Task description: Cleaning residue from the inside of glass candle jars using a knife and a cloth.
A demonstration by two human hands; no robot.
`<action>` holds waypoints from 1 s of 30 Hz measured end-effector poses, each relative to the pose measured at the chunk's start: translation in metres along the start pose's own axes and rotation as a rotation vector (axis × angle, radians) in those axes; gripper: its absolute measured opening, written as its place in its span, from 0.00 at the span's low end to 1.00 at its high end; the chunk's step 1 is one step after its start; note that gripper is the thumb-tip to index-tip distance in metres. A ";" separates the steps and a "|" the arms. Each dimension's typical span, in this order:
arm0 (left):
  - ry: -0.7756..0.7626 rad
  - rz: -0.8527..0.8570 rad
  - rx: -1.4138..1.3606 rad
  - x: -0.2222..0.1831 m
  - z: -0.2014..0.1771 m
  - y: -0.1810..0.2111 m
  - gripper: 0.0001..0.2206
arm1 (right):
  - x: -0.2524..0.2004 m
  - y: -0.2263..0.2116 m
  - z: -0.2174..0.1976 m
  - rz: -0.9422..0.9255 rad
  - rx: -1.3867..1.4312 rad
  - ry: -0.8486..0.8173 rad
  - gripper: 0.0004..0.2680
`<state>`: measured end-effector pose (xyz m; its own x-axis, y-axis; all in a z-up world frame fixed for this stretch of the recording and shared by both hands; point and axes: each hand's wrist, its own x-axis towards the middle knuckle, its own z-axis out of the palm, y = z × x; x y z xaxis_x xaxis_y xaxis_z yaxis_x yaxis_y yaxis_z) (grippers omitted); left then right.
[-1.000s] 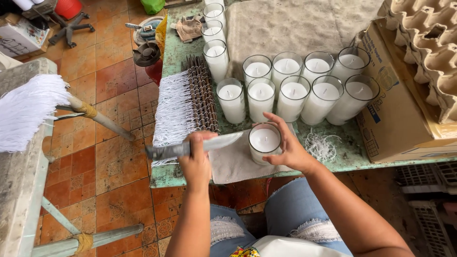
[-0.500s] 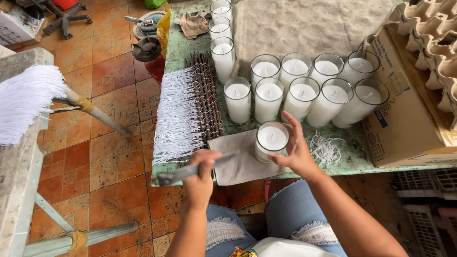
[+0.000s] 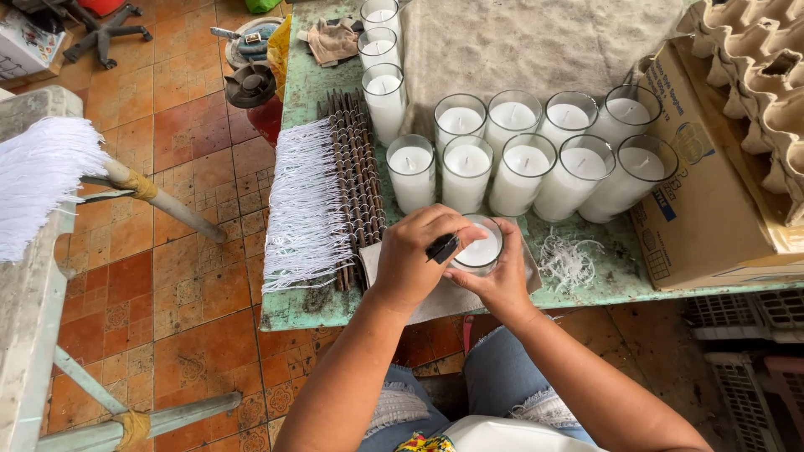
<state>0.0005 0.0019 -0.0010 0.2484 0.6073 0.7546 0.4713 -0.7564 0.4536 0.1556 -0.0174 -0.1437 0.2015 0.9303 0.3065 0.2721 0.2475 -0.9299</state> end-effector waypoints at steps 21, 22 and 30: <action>0.426 -0.529 -0.700 -0.051 -0.007 -0.060 0.18 | 0.035 -0.012 -0.032 -0.005 0.386 -0.393 0.39; 0.432 -0.527 -0.700 -0.060 -0.016 -0.056 0.18 | 0.035 -0.010 -0.034 -0.007 0.384 -0.398 0.39; -0.308 0.088 0.170 -0.145 -0.023 -0.044 0.08 | 0.014 -0.016 -0.015 -0.044 0.065 -0.086 0.52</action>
<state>-0.0759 -0.0584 -0.1200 0.5254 0.6056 0.5976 0.5641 -0.7738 0.2882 0.1681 -0.0127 -0.1217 0.1088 0.9373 0.3312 0.2172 0.3027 -0.9280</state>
